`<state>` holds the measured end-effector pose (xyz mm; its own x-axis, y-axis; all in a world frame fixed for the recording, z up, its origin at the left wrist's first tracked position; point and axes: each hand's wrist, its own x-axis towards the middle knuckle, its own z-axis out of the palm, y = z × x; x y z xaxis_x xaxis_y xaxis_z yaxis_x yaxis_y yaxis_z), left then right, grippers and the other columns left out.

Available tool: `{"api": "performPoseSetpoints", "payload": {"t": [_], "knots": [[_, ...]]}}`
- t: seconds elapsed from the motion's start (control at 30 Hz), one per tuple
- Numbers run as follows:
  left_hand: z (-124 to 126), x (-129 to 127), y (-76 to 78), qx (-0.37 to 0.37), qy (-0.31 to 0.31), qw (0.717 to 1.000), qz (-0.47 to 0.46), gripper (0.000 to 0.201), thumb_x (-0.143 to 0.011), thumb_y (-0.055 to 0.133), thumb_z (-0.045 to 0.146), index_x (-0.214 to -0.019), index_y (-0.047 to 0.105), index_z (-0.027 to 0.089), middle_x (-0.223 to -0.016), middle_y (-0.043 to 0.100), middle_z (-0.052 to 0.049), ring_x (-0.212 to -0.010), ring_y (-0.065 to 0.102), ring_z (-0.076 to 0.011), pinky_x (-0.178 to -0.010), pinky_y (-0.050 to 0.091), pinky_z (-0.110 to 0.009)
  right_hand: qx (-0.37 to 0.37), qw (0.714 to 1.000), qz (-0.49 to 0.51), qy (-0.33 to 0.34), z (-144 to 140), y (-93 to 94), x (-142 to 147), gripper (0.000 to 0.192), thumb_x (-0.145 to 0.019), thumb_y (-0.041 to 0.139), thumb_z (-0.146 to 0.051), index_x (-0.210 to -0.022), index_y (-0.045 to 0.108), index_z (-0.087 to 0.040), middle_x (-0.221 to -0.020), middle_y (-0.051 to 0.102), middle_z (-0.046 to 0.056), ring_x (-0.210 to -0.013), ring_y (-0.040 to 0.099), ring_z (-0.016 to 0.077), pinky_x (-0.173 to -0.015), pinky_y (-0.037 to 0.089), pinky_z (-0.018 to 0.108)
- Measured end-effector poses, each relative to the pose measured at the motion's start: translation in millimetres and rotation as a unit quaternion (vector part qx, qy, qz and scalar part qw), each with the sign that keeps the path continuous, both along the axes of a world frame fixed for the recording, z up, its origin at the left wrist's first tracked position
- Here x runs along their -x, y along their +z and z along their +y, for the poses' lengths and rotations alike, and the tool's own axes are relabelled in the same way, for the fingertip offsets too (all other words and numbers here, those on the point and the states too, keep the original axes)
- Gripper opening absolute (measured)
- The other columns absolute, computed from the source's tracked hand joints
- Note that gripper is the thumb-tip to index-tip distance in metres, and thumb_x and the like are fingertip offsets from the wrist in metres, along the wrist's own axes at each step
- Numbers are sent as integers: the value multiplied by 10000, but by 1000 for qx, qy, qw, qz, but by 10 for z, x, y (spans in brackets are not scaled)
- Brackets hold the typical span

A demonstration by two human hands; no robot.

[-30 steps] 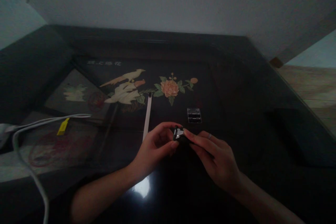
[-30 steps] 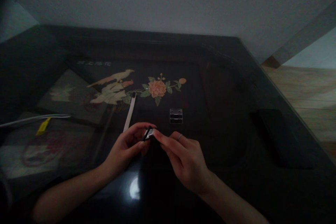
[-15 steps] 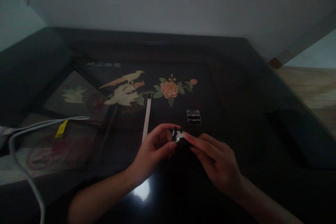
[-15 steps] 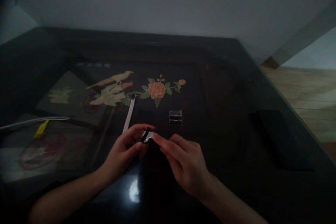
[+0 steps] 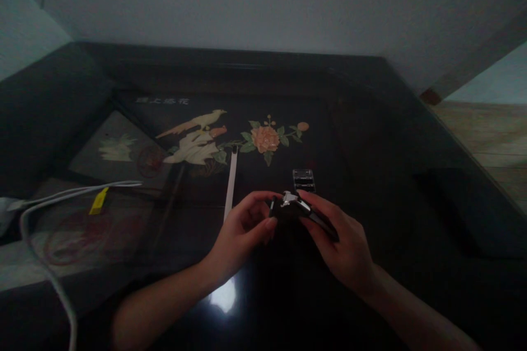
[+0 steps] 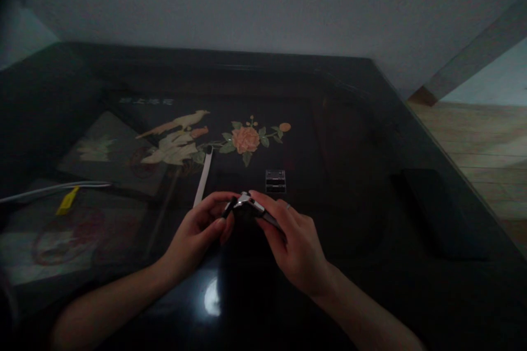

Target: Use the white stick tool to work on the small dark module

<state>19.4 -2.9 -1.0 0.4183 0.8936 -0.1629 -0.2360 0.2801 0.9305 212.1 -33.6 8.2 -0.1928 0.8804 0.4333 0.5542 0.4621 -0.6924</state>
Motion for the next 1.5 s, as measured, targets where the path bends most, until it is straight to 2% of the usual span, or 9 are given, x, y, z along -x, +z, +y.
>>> {"api": "performPoseSetpoints", "payload": {"t": [0.17,0.37,0.6,0.83,1.03,1.23,1.3,1.4,1.5], "knots": [[-4,-6,9,-7,0,1000,10,463,-764,748,416,-1117,604,154,-664,524,35,-562,475,-80,-516,377,-191,12,999,1,-30,10,-47,-3,436,-904,551,-149,-1321,507,-268,-1110,720,52,-902,722,185,-819,597,306],[-6,-30,38,1,8,1000,20,451,-713,791,254,-1110,590,183,-773,585,14,-668,546,-104,-587,431,-201,11,999,1,-43,-2,-48,3,407,-904,559,-169,-1295,512,-268,-1051,710,42,-836,705,164,-780,589,285],[-5,-40,33,-4,11,999,31,462,-719,776,214,-1133,573,186,-804,632,-1,-713,586,-123,-625,446,-220,40,997,11,-58,21,-64,-12,402,-906,547,-182,-1303,491,-218,-842,661,12,-692,645,137,-678,561,263],[-18,-35,19,-17,0,999,41,461,-739,767,238,-1151,563,195,-842,645,-7,-755,598,-133,-639,438,-226,27,997,-5,-67,58,-77,-22,373,-895,551,-181,-1267,533,-213,-933,689,39,-796,677,158,-733,553,275],[-26,-44,8,-45,-21,996,73,465,-752,735,238,-1172,542,187,-855,642,-6,-758,596,-130,-643,425,-229,35,993,-10,-115,131,-81,-50,210,-911,550,-277,-1099,612,-206,-990,730,77,-899,693,215,-819,536,358],[-65,-42,18,-108,-42,989,90,420,-771,707,246,-1159,563,176,-800,600,13,-732,561,-118,-630,404,-223,76,989,49,-113,192,25,-27,243,-943,498,-323,-1135,557,-187,-922,747,73,-828,703,194,-743,533,322],[-80,-32,26,-126,-54,986,91,419,-781,702,283,-1163,571,172,-803,601,8,-722,554,-120,-624,403,-227,97,990,27,-99,253,75,26,249,-943,486,-314,-1131,569,-173,-904,741,76,-810,702,191,-727,526,309],[-99,-13,35,-160,-83,979,94,426,-786,696,335,-1155,582,155,-817,611,-6,-705,546,-124,-609,397,-232,134,984,-71,-94,411,142,158,261,-906,519,-264,-1119,604,-140,-945,725,102,-821,692,201,-712,511,300],[-110,5,41,-189,-114,970,98,431,-792,689,362,-1150,590,144,-788,603,-1,-660,527,-117,-580,388,-228,170,962,-175,-121,603,190,316,347,-904,506,-230,-1238,553,-149,-932,726,84,-820,684,197,-718,484,291]]}}
